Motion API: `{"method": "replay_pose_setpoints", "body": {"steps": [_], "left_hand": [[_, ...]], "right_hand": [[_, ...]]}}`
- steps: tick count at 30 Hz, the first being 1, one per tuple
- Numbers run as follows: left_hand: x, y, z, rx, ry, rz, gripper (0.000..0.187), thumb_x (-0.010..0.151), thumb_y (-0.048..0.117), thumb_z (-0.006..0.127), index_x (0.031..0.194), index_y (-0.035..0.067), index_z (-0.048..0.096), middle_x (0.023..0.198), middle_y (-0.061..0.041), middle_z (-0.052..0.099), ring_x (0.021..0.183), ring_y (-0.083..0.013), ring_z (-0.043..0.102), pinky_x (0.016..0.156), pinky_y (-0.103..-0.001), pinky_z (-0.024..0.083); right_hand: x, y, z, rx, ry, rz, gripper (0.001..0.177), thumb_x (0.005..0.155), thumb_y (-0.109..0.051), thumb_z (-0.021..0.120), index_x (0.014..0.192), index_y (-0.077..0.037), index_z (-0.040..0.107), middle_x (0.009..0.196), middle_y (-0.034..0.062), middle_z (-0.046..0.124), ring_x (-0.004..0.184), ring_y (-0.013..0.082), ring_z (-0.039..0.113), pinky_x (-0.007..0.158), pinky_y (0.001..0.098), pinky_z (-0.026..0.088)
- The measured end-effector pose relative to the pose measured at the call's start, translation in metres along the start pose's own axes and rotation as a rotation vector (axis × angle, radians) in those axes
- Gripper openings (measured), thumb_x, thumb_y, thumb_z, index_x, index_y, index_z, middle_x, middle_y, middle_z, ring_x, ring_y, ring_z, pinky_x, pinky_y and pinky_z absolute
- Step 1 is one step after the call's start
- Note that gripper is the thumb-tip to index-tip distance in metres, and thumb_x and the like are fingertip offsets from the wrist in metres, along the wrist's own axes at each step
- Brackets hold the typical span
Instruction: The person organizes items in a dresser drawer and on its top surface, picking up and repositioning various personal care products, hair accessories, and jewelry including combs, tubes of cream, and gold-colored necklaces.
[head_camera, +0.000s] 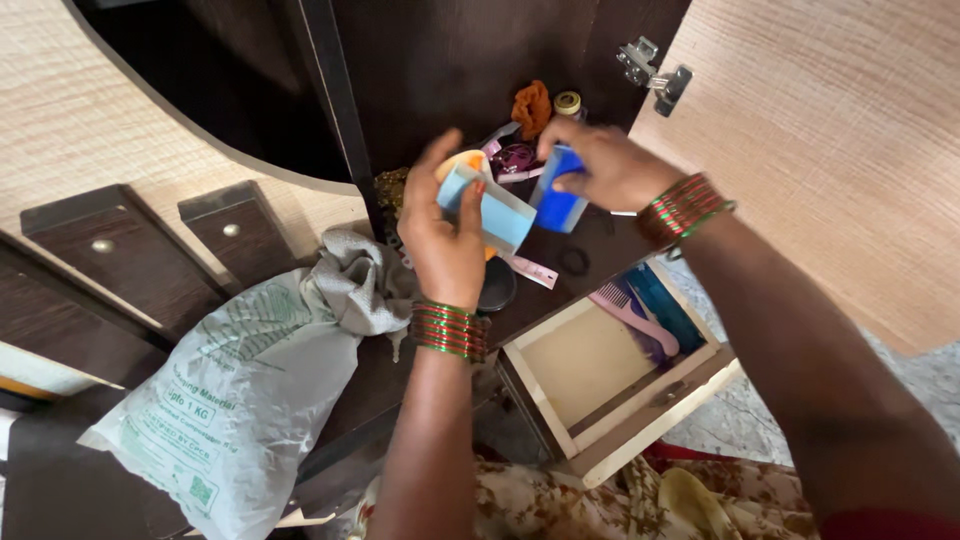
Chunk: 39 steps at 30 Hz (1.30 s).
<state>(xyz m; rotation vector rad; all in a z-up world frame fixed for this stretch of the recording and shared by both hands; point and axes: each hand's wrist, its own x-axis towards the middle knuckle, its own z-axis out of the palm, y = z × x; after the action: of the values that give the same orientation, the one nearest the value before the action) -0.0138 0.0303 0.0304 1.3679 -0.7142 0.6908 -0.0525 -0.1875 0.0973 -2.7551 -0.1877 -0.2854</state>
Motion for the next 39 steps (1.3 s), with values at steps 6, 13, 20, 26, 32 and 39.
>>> {"method": "replay_pose_setpoints", "body": {"steps": [6, 13, 20, 26, 32, 39], "left_hand": [[-0.001, 0.008, 0.01, -0.329, -0.02, -0.307, 0.071, 0.089, -0.013, 0.074, 0.151, 0.005, 0.044, 0.122, -0.011, 0.065, 0.109, -0.0173, 0.07, 0.097, -0.031, 0.058], [-0.038, 0.054, 0.057, -0.643, -0.202, -0.359, 0.07, 0.088, -0.015, 0.071, 0.149, 0.002, 0.04, 0.138, -0.012, 0.058, 0.117, -0.0159, 0.065, 0.1, -0.03, 0.057], [-0.107, 0.083, 0.105, -0.775, -0.44, -0.362, 0.048, 0.102, -0.009, 0.054, 0.148, 0.001, 0.044, 0.136, -0.013, 0.06, 0.124, -0.0167, 0.059, 0.111, -0.03, 0.046], [-0.164, 0.081, 0.136, -0.92, -0.376, -0.806, 0.052, 0.101, -0.003, 0.055, 0.149, 0.006, 0.04, 0.127, -0.012, 0.063, 0.114, -0.0159, 0.061, 0.099, -0.029, 0.049], [-0.2, 0.066, 0.151, -0.967, -0.398, -1.131, 0.047, 0.094, 0.0, 0.066, 0.138, 0.005, 0.051, 0.122, -0.004, 0.065, 0.112, -0.0158, 0.063, 0.096, -0.03, 0.053], [-0.208, 0.052, 0.158, -1.158, -0.514, -1.26, 0.031, 0.104, 0.017, 0.062, 0.13, 0.002, 0.061, 0.099, -0.014, 0.07, 0.084, -0.0285, 0.069, 0.072, -0.044, 0.061]], "right_hand": [[-0.044, -0.05, -0.071, 0.057, -0.077, -0.089, 0.045, 0.085, -0.011, 0.075, 0.122, -0.008, 0.05, 0.108, 0.0094, 0.074, 0.103, 0.0215, 0.072, 0.088, 0.0392, 0.055], [-0.118, -0.069, -0.082, 0.181, 0.059, -0.079, 0.05, 0.083, -0.009, 0.079, 0.126, -0.007, 0.052, 0.111, 0.0069, 0.076, 0.107, 0.0159, 0.073, 0.093, 0.033, 0.056], [-0.208, -0.011, -0.029, 0.5, 0.343, 0.053, 0.052, 0.089, 0.0, 0.076, 0.134, -0.007, 0.051, 0.114, 0.0035, 0.063, 0.109, 0.0099, 0.063, 0.095, 0.0257, 0.054], [-0.26, 0.03, 0.04, 0.653, 0.495, 0.262, 0.054, 0.089, 0.006, 0.072, 0.136, -0.007, 0.048, 0.106, 0.0003, 0.052, 0.098, 0.0069, 0.054, 0.085, 0.022, 0.048], [-0.285, 0.066, 0.069, 0.793, 0.559, 0.32, 0.048, 0.093, 0.006, 0.068, 0.136, -0.006, 0.049, 0.105, -0.0007, 0.053, 0.097, 0.0067, 0.053, 0.085, 0.0212, 0.048], [-0.299, 0.086, 0.044, 0.821, 0.715, 0.473, 0.04, 0.095, 0.004, 0.06, 0.13, -0.01, 0.049, 0.106, -0.0007, 0.064, 0.094, 0.0076, 0.066, 0.08, 0.0256, 0.06]]}}
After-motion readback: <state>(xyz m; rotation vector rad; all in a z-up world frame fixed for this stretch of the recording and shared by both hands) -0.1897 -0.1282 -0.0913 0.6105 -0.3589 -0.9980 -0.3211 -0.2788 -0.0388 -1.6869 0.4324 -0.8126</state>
